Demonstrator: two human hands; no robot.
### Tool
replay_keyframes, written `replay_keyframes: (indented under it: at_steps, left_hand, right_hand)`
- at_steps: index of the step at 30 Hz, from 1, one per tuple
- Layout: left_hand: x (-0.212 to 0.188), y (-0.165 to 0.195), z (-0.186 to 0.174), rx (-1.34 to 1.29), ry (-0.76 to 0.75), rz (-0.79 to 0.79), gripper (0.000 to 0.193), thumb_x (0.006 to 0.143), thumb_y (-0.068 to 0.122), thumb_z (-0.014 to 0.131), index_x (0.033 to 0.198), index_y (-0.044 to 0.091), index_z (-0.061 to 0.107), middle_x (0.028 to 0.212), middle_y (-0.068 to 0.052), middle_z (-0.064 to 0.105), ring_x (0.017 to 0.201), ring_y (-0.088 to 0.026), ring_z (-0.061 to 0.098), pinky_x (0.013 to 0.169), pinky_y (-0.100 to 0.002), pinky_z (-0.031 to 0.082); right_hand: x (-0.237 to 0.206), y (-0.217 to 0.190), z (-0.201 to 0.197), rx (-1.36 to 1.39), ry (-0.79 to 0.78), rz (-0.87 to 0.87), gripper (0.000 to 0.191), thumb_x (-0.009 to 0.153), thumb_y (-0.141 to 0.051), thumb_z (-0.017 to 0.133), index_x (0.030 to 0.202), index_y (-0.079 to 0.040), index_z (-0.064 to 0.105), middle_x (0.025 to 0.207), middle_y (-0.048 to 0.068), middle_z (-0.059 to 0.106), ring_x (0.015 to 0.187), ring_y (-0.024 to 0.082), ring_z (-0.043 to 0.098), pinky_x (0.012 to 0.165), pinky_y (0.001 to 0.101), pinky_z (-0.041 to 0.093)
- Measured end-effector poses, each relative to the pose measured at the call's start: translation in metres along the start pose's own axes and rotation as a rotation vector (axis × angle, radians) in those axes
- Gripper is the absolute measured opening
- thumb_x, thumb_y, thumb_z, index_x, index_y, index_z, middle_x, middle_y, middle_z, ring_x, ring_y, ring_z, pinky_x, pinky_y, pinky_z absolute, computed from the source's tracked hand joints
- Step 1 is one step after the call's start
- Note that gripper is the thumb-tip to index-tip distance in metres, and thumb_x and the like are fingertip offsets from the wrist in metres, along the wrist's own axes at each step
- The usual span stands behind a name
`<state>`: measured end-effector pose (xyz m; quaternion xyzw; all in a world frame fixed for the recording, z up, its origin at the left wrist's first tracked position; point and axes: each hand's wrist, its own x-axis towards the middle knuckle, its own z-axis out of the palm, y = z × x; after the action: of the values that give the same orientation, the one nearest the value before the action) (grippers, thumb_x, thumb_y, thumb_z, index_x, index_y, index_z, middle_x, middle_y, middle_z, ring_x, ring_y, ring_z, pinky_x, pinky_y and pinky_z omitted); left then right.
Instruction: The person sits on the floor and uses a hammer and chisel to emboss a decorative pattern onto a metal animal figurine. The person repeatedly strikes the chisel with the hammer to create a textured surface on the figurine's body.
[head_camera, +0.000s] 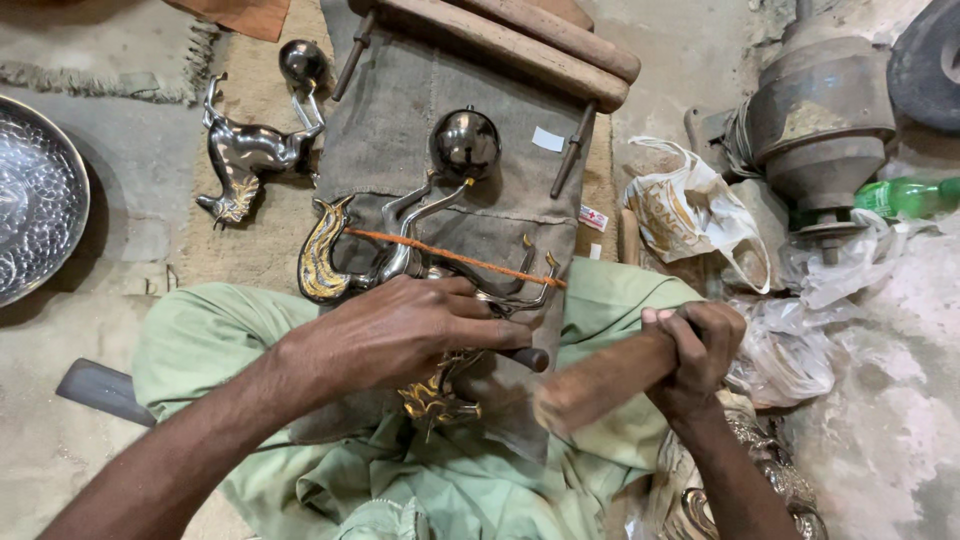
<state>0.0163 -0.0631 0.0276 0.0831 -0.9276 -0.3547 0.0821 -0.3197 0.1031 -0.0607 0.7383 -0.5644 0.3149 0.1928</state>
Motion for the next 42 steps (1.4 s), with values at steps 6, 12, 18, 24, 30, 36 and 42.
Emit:
replay_keyframes:
  at_steps: [6,12,18,24,30,36,42]
  left_hand:
    - [-0.018,0.01,0.02,0.053,0.349,-0.078,0.064,0.077,-0.002,0.069,0.138,0.017,0.06,0.112,-0.012,0.072,0.1,-0.03,0.067,0.083,-0.042,0.057]
    - [-0.014,0.031,0.08,-0.884,1.197,-0.621,0.058,0.09,-0.001,0.072,0.144,0.006,0.052,0.105,-0.006,0.073,0.094,-0.007,0.069,0.08,-0.024,0.061]
    - [0.007,0.029,0.112,-0.63,1.389,-0.658,0.055,0.092,-0.003,0.074,0.143,0.003,0.054,0.098,-0.007,0.075,0.087,-0.01,0.07,0.075,-0.025,0.061]
    - [0.009,0.032,0.117,-0.689,1.435,-0.609,0.054,0.096,-0.002,0.071,0.146,0.004,0.051,0.1,-0.007,0.075,0.091,-0.009,0.07,0.076,-0.026,0.061]
    - [0.013,0.035,0.117,-0.595,1.458,-0.704,0.057,0.091,0.0,0.077,0.142,0.003,0.053,0.097,-0.006,0.077,0.087,-0.011,0.072,0.077,-0.026,0.06]
    - [0.013,0.037,0.119,-0.625,1.455,-0.731,0.042,0.091,0.005,0.081,0.124,0.002,0.054,0.096,-0.006,0.077,0.087,-0.011,0.075,0.078,-0.026,0.061]
    - [0.016,0.035,0.126,-0.552,1.464,-0.745,0.04,0.089,0.005,0.083,0.117,0.002,0.055,0.094,-0.011,0.073,0.084,-0.016,0.071,0.075,-0.029,0.059]
  right_hand:
    - [0.021,0.0,-0.005,-0.086,-0.182,0.163,0.05,0.087,0.004,0.075,0.132,-0.009,0.058,0.109,0.016,0.06,0.104,0.035,0.054,0.092,0.05,0.044]
    - [0.095,0.0,-0.023,0.19,-0.433,0.308,0.046,0.08,-0.006,0.078,0.124,-0.005,0.063,0.108,0.014,0.064,0.105,0.035,0.06,0.091,0.0465,0.048]
    - [0.186,-0.011,-0.024,-0.041,-0.549,-0.136,0.056,0.065,-0.001,0.071,0.122,-0.005,0.071,0.109,0.013,0.067,0.107,0.033,0.061,0.095,0.0486,0.051]
    - [0.259,-0.037,-0.022,0.08,-0.599,-0.252,0.054,0.081,-0.002,0.069,0.135,-0.003,0.061,0.116,0.015,0.066,0.107,0.029,0.061,0.087,0.0453,0.056]
    - [0.3,-0.062,-0.027,-0.344,-0.689,-0.611,0.043,0.088,-0.019,0.073,0.129,-0.014,0.064,0.111,0.006,0.07,0.094,0.025,0.064,0.07,0.0412,0.055]
    - [0.311,-0.083,-0.032,-0.374,-0.642,-0.759,0.034,0.09,-0.026,0.069,0.123,-0.018,0.068,0.108,0.008,0.07,0.095,0.026,0.065,0.07,0.0448,0.056]
    - [0.295,-0.074,-0.026,-0.488,-0.729,-0.755,0.028,0.094,-0.029,0.067,0.12,-0.02,0.07,0.106,0.006,0.071,0.099,0.023,0.067,0.07,0.0414,0.058]
